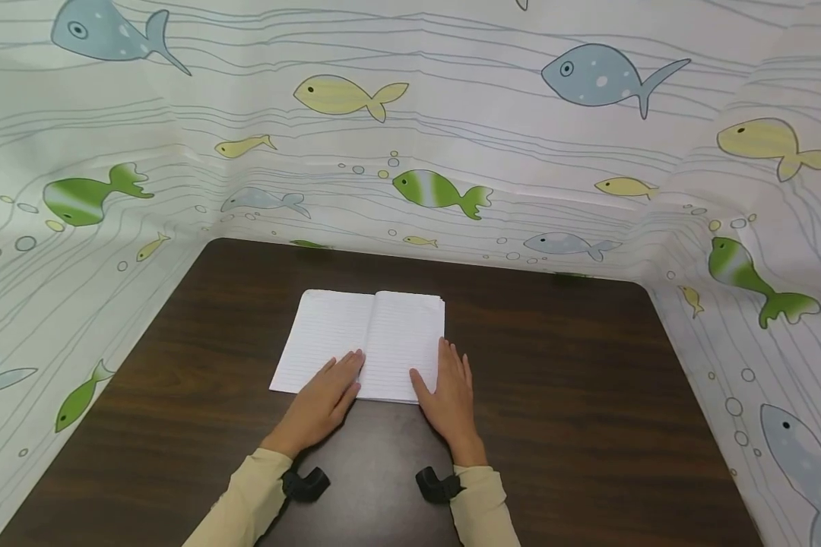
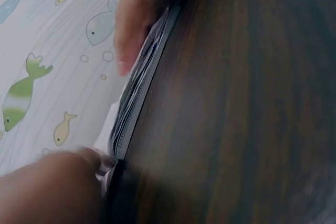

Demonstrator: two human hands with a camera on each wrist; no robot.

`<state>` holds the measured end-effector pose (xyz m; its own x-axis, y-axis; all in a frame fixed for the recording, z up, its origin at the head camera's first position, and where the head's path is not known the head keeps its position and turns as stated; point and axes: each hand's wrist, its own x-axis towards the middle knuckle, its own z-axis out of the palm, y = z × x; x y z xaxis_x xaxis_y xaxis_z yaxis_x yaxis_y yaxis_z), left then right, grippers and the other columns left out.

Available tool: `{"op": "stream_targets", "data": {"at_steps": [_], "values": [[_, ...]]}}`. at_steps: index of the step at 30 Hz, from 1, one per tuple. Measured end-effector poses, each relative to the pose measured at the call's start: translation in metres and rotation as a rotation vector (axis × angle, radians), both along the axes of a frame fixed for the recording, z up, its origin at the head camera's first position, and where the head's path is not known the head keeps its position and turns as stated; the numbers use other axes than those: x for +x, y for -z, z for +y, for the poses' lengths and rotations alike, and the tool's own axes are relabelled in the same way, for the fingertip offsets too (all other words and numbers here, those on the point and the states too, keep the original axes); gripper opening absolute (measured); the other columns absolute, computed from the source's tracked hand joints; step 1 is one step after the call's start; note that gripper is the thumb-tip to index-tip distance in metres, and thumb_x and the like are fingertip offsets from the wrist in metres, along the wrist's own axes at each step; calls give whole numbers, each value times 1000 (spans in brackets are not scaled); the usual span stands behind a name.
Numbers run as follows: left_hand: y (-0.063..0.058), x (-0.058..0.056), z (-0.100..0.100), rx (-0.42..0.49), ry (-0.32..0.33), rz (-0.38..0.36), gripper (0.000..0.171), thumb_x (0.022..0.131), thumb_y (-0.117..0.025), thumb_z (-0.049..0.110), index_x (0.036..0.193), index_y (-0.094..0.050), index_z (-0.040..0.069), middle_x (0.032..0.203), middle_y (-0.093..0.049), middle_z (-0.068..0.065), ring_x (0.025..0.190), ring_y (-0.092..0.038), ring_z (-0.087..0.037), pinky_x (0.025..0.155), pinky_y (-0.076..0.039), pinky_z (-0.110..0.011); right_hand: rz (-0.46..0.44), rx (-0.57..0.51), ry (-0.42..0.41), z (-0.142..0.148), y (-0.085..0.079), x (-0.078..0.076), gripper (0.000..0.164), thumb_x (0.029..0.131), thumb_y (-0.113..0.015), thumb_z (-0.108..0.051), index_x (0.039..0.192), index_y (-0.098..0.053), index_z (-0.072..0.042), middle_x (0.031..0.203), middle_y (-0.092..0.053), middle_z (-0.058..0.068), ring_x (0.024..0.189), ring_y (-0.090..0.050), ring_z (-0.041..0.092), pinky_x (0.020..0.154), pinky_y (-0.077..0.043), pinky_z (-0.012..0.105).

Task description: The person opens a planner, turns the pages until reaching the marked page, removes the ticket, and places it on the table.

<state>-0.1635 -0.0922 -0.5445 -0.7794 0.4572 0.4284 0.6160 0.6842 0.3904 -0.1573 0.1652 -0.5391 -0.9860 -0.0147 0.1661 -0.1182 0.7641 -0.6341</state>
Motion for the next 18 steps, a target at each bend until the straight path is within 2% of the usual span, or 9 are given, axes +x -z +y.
{"op": "stream_targets", "data": {"at_steps": [3,6,9,13,15,18], "values": [[-1,1,0,-15,18,-62,50,105,-60,18,150,-51,-2,152,-54,-16,143,-48,-29,120,-34,-48,-30,38,0,-1,-2,-1,103,92,-70,-56,162,-23,2,166,-30,20,155,-25,37,127,-8,54],[-2,1,0,-2,21,-63,50,105,-61,17,150,-52,-2,151,-54,-16,143,-48,-29,121,-33,-48,-35,47,-11,-2,-5,-1,105,92,-68,-60,163,-22,3,167,-28,21,156,-23,38,127,-6,55],[-2,1,1,1,20,-56,49,104,-61,16,149,-52,-2,151,-55,-17,143,-49,-30,120,-34,-48,-25,33,-26,-2,-7,0,95,99,-59,-56,163,-20,4,167,-26,23,156,-21,39,126,-4,57],[-2,2,2,6,20,-46,52,102,-64,17,148,-52,-4,150,-55,-18,142,-49,-31,119,-34,-49,5,12,-45,-1,-6,2,75,109,-44,-42,162,-20,5,166,-26,24,156,-21,40,125,-5,60],[-2,3,2,-10,16,-64,59,102,-65,27,150,-50,-4,153,-53,-18,144,-48,-30,121,-33,-48,16,-1,-48,-1,-5,3,66,113,-37,-36,162,-21,5,166,-27,24,155,-22,41,125,-6,60],[-2,4,1,-50,10,-134,85,97,-66,55,156,-41,-1,159,-45,-15,149,-41,-27,124,-26,-43,20,-25,-44,-1,-5,3,60,114,-31,-31,162,-22,4,167,-27,22,155,-23,40,125,-6,59]]}}
